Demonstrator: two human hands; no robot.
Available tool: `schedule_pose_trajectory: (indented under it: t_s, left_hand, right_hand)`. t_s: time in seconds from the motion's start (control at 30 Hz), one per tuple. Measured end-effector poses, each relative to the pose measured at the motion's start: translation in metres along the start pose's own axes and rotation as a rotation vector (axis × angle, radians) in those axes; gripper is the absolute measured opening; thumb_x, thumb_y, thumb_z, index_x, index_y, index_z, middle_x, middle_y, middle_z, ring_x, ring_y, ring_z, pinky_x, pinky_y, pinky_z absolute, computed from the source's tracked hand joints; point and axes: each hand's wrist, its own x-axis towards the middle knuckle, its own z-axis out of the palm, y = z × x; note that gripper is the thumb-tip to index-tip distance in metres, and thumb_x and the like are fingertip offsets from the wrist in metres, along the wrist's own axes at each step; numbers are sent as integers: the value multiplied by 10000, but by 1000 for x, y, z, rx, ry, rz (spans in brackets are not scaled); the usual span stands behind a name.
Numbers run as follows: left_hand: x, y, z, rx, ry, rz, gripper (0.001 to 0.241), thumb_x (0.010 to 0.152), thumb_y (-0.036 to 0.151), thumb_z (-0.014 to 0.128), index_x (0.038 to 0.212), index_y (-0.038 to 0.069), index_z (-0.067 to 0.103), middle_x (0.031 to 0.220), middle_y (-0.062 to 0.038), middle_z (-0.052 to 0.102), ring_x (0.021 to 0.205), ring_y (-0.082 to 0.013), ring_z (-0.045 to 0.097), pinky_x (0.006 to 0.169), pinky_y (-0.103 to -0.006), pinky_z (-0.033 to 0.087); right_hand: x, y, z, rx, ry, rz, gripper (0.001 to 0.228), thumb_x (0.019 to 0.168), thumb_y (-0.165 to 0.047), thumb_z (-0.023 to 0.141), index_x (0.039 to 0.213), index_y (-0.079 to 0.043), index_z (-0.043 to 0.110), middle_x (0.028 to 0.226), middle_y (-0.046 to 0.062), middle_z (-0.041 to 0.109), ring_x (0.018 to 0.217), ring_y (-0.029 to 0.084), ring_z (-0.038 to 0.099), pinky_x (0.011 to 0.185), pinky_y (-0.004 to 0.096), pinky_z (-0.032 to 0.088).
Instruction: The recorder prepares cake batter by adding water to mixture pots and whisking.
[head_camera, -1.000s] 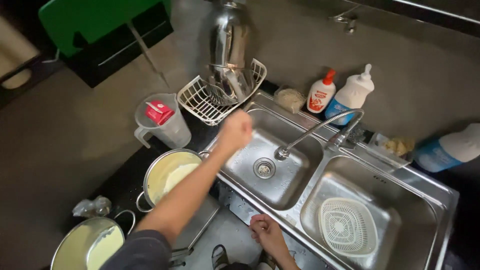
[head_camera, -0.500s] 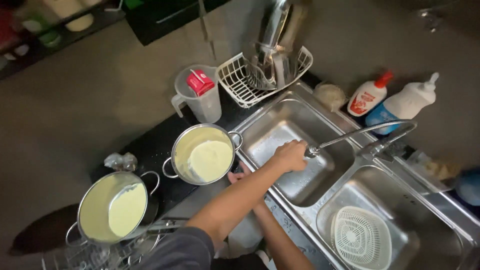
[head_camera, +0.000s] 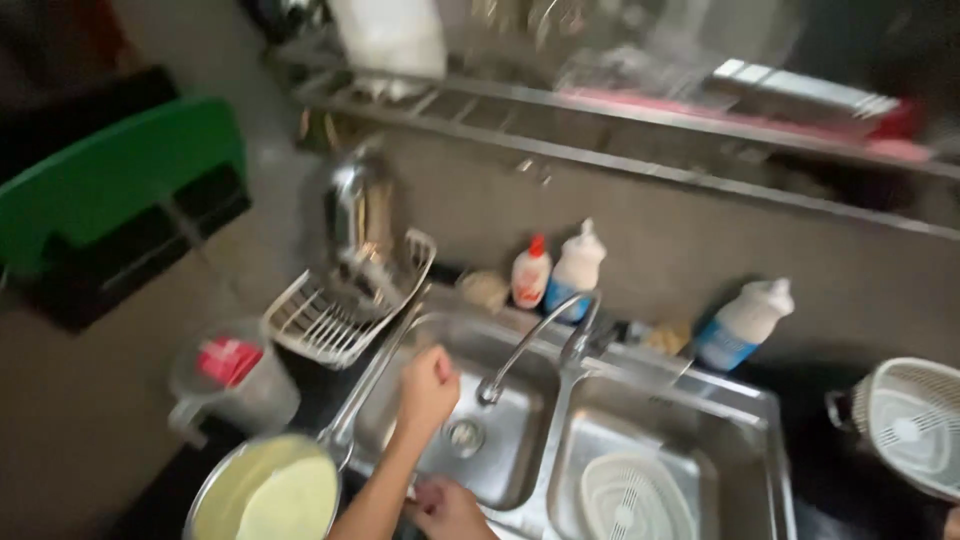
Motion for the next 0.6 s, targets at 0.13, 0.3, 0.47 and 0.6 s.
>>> schedule_pose_trajectory:
  t_s: [0.13,0.3,0.47,0.6]
  left_hand:
    - [11,-13,8,-27,-91,229,290,765,8,652,1038,100,678,961,-123,727,949,-321,702,836,-374,552]
    - [52,92,-42,-303,-165,154,566,766,169,821,1273,86,584,1217,-81,678,1006,-181,703,855,-344,551]
    - [100,284,-155,-394,227,505,134,947,151,718,1035,61,671,872,-40,740,763,-138,697,683,-292,550]
    - [152,399,-185,-306,265,1035,143,963,112,713,1074,62,640,989,-60,702,899,-203,697,806,-334,564]
  right_hand:
    - [-1,24,-114,3,492,392,237,766,-135,814,899,-115,618,732,62,685,654,195,660,618,392,568]
    - [-18,4,-241,-9,658,-64,288,738,55,640,991,-57,721,971,126,837,895,174,797,764,293,615]
    - [-31,-87,-294,137,691,-64,189,864,-37,720,1048,-20,681,1002,107,786,791,172,738,647,329,580]
    - [-60,-239,-292,110,677,-408,165,904,-54,689,1058,3,684,1016,72,732,900,121,686,796,286,573]
